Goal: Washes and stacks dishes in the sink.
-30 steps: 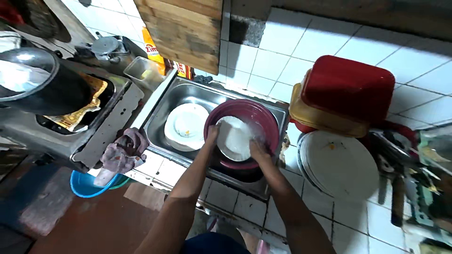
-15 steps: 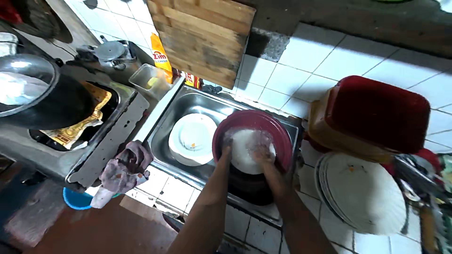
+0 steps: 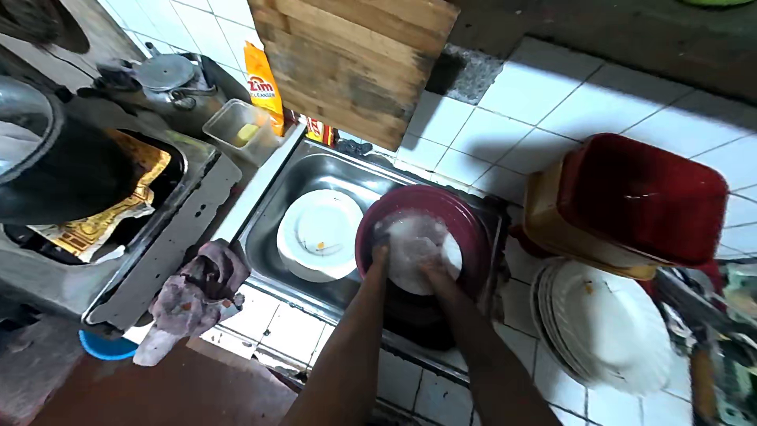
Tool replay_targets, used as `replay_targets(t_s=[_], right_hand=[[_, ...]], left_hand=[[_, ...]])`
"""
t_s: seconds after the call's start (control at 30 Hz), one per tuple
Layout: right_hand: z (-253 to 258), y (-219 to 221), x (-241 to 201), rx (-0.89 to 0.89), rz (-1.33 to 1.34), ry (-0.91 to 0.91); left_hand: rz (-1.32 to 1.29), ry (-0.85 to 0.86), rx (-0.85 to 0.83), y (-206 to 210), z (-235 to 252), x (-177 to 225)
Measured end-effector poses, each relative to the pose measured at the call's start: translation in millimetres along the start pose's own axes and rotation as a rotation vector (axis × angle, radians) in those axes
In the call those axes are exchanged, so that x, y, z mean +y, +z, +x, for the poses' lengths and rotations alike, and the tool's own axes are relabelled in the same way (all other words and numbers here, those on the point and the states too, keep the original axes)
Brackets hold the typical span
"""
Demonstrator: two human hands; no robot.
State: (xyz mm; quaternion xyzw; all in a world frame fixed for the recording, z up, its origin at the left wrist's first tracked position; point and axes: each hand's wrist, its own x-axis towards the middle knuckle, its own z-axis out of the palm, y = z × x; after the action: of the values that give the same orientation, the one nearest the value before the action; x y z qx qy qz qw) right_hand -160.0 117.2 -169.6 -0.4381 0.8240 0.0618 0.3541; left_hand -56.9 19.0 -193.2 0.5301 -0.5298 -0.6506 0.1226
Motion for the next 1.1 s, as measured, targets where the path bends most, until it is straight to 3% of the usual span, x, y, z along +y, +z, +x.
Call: replay_targets(t_s=[0.1,0.2,0.27,0.37,0.43,0.53,0.67,0.73,0.83,1.0,1.03,1.1], right_hand=[[11.7,26.1,-24.6,0.122,0.093,-0.224],[-10.0,40.5,0.0,0.093,-0.026,-0.343],[-25.5,27.5,32.7,0.114,-0.111,-0.300],[-7.4,0.6,65.0,0.154,-0.140,-0.146],[6.0,-8.9,46.0,0.169,-0.070,-0.052],[5.9,-9.8,-7.6,0.032,0.054,0.027],[25.9,32.0,-20.3,0.207,0.038,-0.299],[0.8,44.8,-17.6,0.141,0.063,-0.413],[-64.3,33.8,-5.2,0.010,-0.042,-0.434],[-130.0,-7.8,25.7,0.499,-0.076,-0.408],[-141.0,-19.5,22.0,0.533,0.012,-0.364],[-158.2,-39.2,11.5,0.583,0.243,-0.245]], left_hand=[[0.064,-0.019,-0.051,1.6,0.4,-0.8],[0.074,-0.036,-0.054,3.8,2.7,-7.8],[-0.011,-0.025,-0.014,3.6,5.1,-7.8],[-0.035,-0.054,-0.012,2.7,0.8,-2.3],[-0.084,-0.045,-0.010,3.4,8.7,-5.5],[-0.081,-0.007,-0.007,4.1,15.6,-7.6],[0.139,-0.024,-0.096,-7.0,3.4,3.4],[0.236,-0.020,-0.147,-9.6,-0.5,10.0],[0.391,-0.019,-0.230,-15.6,9.4,2.7],[0.492,0.001,-0.362,-14.9,32.4,10.6],[0.417,0.029,-0.307,-11.1,34.3,9.8],[0.009,0.103,-0.044,9.2,36.4,-4.5]])
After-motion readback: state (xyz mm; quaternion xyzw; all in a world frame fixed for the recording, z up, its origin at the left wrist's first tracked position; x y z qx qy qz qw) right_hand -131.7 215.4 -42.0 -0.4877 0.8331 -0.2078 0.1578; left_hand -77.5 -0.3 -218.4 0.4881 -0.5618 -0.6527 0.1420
